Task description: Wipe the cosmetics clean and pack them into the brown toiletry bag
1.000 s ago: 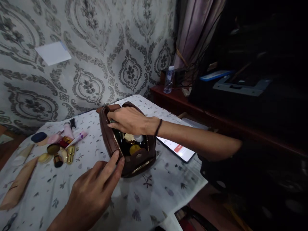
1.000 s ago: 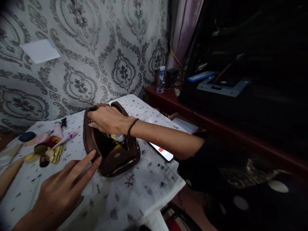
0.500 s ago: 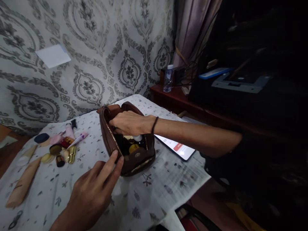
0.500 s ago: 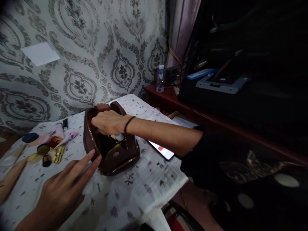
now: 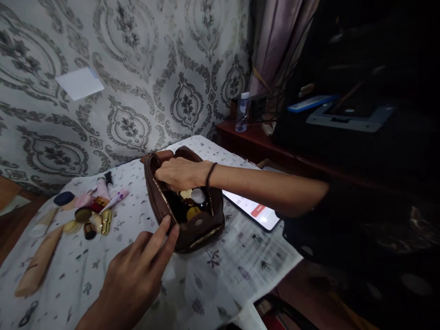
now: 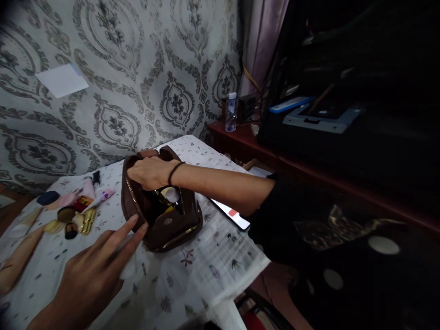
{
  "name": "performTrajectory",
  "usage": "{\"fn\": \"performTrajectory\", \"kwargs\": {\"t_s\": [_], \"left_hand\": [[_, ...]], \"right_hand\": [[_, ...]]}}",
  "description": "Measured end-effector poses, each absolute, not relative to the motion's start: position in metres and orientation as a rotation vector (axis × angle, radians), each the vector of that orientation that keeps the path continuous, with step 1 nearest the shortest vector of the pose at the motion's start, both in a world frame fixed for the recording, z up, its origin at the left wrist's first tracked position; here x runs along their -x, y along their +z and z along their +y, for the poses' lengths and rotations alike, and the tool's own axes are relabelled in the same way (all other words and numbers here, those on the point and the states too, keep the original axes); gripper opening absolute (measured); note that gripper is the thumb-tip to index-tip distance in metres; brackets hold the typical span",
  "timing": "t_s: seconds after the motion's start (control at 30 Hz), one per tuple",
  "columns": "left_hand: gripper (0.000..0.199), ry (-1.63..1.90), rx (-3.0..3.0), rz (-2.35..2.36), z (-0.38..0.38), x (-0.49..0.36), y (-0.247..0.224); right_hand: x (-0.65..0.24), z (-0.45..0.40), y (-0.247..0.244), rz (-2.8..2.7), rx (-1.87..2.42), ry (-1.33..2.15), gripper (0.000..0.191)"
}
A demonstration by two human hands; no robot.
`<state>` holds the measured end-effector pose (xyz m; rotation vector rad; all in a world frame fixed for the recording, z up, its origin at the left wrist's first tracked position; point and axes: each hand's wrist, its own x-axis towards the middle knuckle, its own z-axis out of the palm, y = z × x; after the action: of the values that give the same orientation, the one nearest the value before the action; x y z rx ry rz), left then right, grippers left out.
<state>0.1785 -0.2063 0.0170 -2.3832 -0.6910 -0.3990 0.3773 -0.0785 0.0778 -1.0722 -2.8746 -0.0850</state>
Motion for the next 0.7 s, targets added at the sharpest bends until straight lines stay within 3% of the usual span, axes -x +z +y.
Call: {"fn": "performTrajectory", "kwargs": {"t_s": [0.7], "left_hand": [[0.072, -0.321, 2.426, -0.722, -0.2123, -0.1754, 0.0172]], "right_hand": [[-0.3785, -0.0694, 0.0776, -2.849, 1.098, 0.156, 0.022]]}}
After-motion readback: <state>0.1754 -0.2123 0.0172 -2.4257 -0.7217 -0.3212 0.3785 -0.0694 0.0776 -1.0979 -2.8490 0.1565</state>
